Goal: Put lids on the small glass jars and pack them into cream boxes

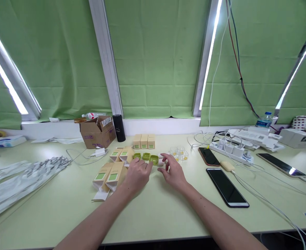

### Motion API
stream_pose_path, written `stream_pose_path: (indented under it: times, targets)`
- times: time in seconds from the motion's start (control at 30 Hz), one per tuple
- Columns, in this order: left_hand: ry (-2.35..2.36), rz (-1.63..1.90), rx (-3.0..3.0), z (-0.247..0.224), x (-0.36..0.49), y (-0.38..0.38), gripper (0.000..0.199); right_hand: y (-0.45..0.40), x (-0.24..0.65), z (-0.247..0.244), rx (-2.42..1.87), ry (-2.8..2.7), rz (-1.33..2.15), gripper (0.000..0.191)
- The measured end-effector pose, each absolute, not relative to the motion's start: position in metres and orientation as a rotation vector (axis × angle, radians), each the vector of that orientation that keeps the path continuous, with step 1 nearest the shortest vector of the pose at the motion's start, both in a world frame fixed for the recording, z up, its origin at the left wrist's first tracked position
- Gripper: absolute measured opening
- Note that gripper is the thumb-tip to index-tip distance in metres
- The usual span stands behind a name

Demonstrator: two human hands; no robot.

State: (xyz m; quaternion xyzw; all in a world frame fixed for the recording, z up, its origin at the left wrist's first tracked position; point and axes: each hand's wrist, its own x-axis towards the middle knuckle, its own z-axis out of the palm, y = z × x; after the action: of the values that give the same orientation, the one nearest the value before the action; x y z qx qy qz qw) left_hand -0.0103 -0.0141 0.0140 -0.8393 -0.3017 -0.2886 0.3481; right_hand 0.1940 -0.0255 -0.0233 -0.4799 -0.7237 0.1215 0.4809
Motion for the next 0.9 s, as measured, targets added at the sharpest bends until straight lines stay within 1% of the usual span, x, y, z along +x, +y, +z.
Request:
stream_pose_path:
  times: [0.07, 0.27, 0.37, 0.5, 0.57, 0.67, 0.73, 0.8, 0.9]
  targets:
    - [-0.713, -0.824, -2.167, 0.016, -0.006, -0.016, 0.029, -0.026, 0.193, -0.022, -1.128, -1.763, 0.311, 0.053]
    - [-0.550, -0.916, -2.195, 0.023, 0.000, -0.023, 0.022, -0.029, 0.192, -0.017, -1.023, -1.685, 0.414, 0.043]
    - [-0.541, -1.033, -2.255, 0.031, -0.004, -0.020, 0.019, -0.030, 0.191, -0.014, -0.974, -1.623, 0.466, 0.041]
    - [-0.639, -1.303, -2.284, 0.045, -0.008, -0.010, 0.025, -0.031, 0.190, -0.011, -0.936, -1.573, 0.511, 0.038]
    - [-0.651, -1.388, -2.336, 0.049, -0.007, -0.005, 0.033, -0.032, 0.189, -0.010, -0.913, -1.553, 0.535, 0.037]
    - [-0.629, -1.393, -2.485, 0.048, -0.004, -0.002, 0.048, -0.033, 0.189, -0.009, -0.877, -1.520, 0.565, 0.038]
    - [-0.604, -1.368, -2.573, 0.042, -0.002, -0.002, 0.054, -0.033, 0.189, -0.008, -0.867, -1.502, 0.578, 0.039]
    - [-0.610, -1.350, -2.627, 0.033, -0.002, -0.004, 0.055, -0.034, 0.190, -0.007, -0.867, -1.498, 0.586, 0.040]
    - [-0.651, -1.388, -2.663, 0.023, -0.004, -0.006, 0.050, -0.035, 0.190, -0.007, -0.866, -1.510, 0.592, 0.042]
